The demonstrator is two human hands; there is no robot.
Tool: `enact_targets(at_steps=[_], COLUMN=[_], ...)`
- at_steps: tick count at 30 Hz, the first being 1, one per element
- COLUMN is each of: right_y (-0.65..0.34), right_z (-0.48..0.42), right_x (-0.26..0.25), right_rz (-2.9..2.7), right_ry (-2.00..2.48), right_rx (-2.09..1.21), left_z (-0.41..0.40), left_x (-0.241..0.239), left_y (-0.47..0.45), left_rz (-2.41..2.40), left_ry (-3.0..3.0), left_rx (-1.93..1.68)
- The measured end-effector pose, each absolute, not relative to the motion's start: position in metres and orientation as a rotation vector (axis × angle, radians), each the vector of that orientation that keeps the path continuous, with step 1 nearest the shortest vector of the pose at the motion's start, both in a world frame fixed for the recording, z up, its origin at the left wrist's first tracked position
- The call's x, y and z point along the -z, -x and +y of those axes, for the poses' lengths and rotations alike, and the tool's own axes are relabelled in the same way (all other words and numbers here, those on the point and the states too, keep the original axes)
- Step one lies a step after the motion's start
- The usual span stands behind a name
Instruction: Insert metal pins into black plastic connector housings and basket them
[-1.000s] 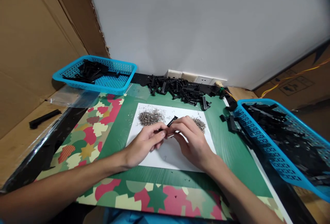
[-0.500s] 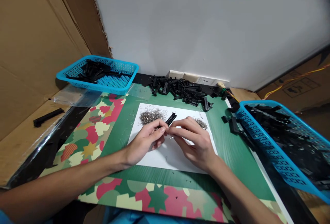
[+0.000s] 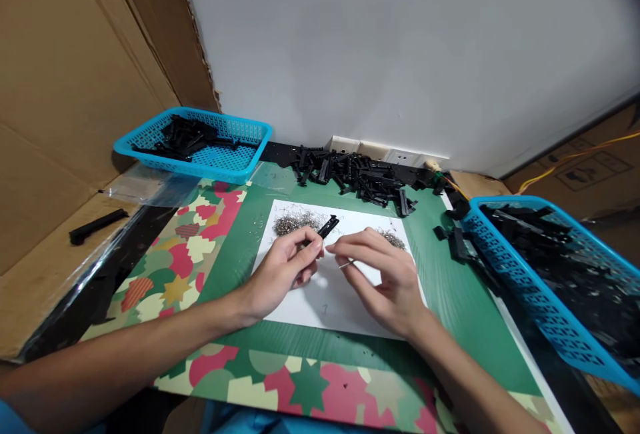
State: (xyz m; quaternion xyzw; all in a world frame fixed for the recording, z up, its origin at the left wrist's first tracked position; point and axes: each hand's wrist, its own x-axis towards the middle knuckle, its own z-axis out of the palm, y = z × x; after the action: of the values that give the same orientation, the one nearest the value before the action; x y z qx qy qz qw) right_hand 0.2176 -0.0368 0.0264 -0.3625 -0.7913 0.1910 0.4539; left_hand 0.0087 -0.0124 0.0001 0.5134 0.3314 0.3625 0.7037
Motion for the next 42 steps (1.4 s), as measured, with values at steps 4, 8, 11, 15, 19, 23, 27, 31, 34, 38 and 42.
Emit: enact_targets(at_steps=[4,8,11,15,19,23,27,31,34,38,42], right_y=[-0.214,-0.214,-0.215,-0.217,-0.218,-0.219,-0.220,-0.217,-0.215,-0.212,-0.211], right_z=[-0.036,-0.035,-0.034,-0.036,-0.038,-0.038,-0.038,-0.038,-0.038,-0.039,-0.040], right_x=[-0.029,-0.032,-0.032,-0.033,-0.034,-0.032,-0.031,-0.033,-0.033,-0.033,-0.033], right_rz=[-1.800,-1.764,-1.779,-1.788,-1.810,-1.891,-1.911,-1.873,-1.837,-1.797,-1.740], right_ry=[1.097,1.090,1.079,1.066,0.977,0.849,0.853,0.957,1.021,1.055,1.065], right_rx=[-0.682,-0.809,-0.850,-0.787,-0.609,-0.571,-0.578,-0.638,-0.662,-0.724,-0.786], left_z=[-0.017,-0.019,-0.019,-0.020,-0.019,-0.017,-0.016,-0.017,-0.018,-0.020,-0.022], left_x=[-0.004,-0.007,-0.007,-0.008,-0.008,-0.006,-0.005,-0.005,-0.006,-0.011,-0.009], left_y=[-0.009,-0.009,-0.008,-0.007,-0.007,-0.008,-0.008,-0.008,-0.008,-0.007,-0.006], left_rz=[0.795,0.810,0.796,0.798,0.704,0.638,0.616,0.672,0.730,0.783,0.806], left_ry=[-1.414,-1.604,-1.634,-1.586,-1.342,-1.107,-1.071,-1.192,-1.319,-1.487,-1.512], left_rx=[-0.876,-0.921,-0.917,-0.870,-0.759,-0.674,-0.660,-0.728,-0.806,-0.867,-0.859])
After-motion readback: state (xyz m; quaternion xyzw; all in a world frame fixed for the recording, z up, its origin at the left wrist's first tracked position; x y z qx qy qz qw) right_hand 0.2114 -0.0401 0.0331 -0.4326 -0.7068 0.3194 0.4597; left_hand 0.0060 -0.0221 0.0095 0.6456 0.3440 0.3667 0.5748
